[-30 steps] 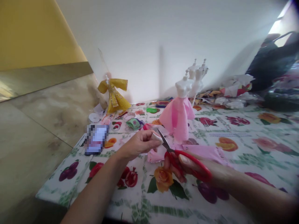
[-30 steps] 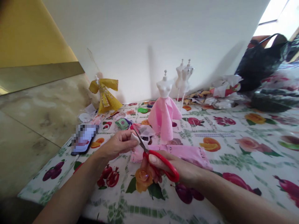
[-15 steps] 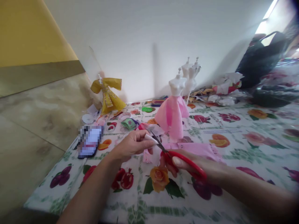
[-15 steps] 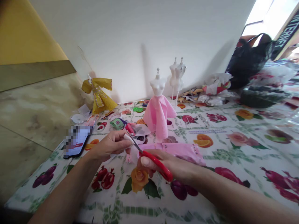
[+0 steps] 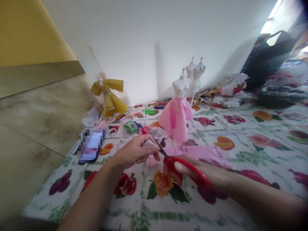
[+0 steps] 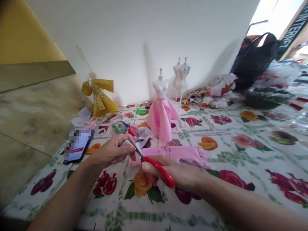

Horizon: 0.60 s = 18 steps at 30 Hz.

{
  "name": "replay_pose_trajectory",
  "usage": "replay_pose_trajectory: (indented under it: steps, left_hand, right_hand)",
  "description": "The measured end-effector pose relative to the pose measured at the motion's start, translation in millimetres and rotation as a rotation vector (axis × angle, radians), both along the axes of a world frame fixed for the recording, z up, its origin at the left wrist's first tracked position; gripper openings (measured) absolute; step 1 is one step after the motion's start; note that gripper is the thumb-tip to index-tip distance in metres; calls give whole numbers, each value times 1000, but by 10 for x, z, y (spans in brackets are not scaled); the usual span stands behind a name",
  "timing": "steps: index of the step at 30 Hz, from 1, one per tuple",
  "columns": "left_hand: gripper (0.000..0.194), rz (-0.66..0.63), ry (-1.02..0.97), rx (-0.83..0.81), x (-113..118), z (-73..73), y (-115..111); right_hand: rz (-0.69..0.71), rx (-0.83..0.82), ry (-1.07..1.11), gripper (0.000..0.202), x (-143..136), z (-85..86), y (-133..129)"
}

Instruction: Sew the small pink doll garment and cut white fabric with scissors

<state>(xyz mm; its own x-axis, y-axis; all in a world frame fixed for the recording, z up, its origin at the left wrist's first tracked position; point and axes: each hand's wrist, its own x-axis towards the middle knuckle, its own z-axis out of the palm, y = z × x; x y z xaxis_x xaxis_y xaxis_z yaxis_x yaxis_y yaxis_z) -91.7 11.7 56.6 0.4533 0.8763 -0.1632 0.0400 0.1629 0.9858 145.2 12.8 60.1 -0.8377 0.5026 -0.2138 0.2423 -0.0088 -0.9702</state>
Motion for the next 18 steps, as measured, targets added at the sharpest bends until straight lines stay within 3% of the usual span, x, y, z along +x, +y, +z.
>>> replay_pose_trajectory:
  steps: [5, 14, 18]
  left_hand:
    - [29, -16, -6, 9, 3, -22, 6]
    - [42, 38, -74, 7, 55, 8, -26]
    - [35, 88, -36, 35, 113, 10, -47]
  right_hand:
    - [15, -70, 83, 49, 25, -13, -15]
    - [-14, -239, 381, 60, -55, -442, 38]
    - [-38, -217, 385, 64, -87, -506, 69]
